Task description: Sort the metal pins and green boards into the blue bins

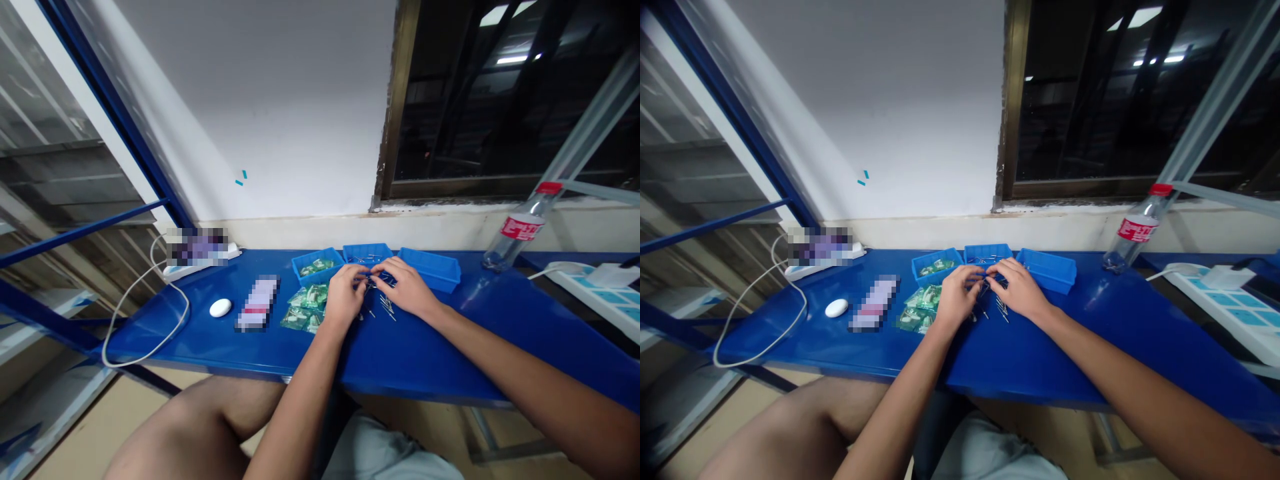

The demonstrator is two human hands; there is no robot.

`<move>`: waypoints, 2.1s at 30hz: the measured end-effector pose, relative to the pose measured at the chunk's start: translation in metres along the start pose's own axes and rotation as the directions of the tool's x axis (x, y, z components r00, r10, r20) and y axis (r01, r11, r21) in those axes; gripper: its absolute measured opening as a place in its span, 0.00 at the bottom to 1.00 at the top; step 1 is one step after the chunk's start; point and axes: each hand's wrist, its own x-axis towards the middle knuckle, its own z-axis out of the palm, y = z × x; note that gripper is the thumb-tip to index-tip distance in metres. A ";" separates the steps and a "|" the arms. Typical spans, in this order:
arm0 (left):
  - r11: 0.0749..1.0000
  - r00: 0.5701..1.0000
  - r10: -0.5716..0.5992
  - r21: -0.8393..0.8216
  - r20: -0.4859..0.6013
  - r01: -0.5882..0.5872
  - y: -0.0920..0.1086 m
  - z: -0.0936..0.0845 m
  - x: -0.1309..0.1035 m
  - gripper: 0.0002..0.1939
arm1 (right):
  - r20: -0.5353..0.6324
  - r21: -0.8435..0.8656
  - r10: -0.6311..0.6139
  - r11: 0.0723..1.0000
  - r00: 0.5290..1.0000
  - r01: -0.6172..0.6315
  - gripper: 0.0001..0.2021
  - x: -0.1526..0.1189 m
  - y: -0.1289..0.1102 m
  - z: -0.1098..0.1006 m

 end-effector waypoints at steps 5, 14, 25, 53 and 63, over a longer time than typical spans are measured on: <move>0.999 0.999 -0.030 -0.046 -0.032 0.029 0.005 -0.002 0.001 0.16 | 0.025 0.142 0.097 0.985 0.995 -0.099 0.07 -0.001 -0.004 0.006; 0.997 0.997 0.072 0.026 0.007 -0.072 0.007 -0.003 0.002 0.16 | 0.028 0.344 0.266 0.902 0.963 -0.260 0.08 -0.006 0.005 0.019; 0.994 0.996 0.077 0.073 0.041 -0.080 0.010 -0.001 0.001 0.21 | -0.013 0.215 0.201 0.957 0.980 -0.194 0.08 -0.003 0.000 0.016; 0.986 0.990 -0.140 0.096 0.017 0.138 0.005 -0.003 0.001 0.09 | 0.098 0.381 0.297 0.871 0.950 -0.311 0.10 -0.006 0.009 0.022; 0.987 0.987 -0.148 0.067 0.057 0.144 0.007 -0.005 -0.002 0.10 | 0.064 0.411 0.259 0.873 0.964 -0.262 0.06 -0.004 0.005 0.015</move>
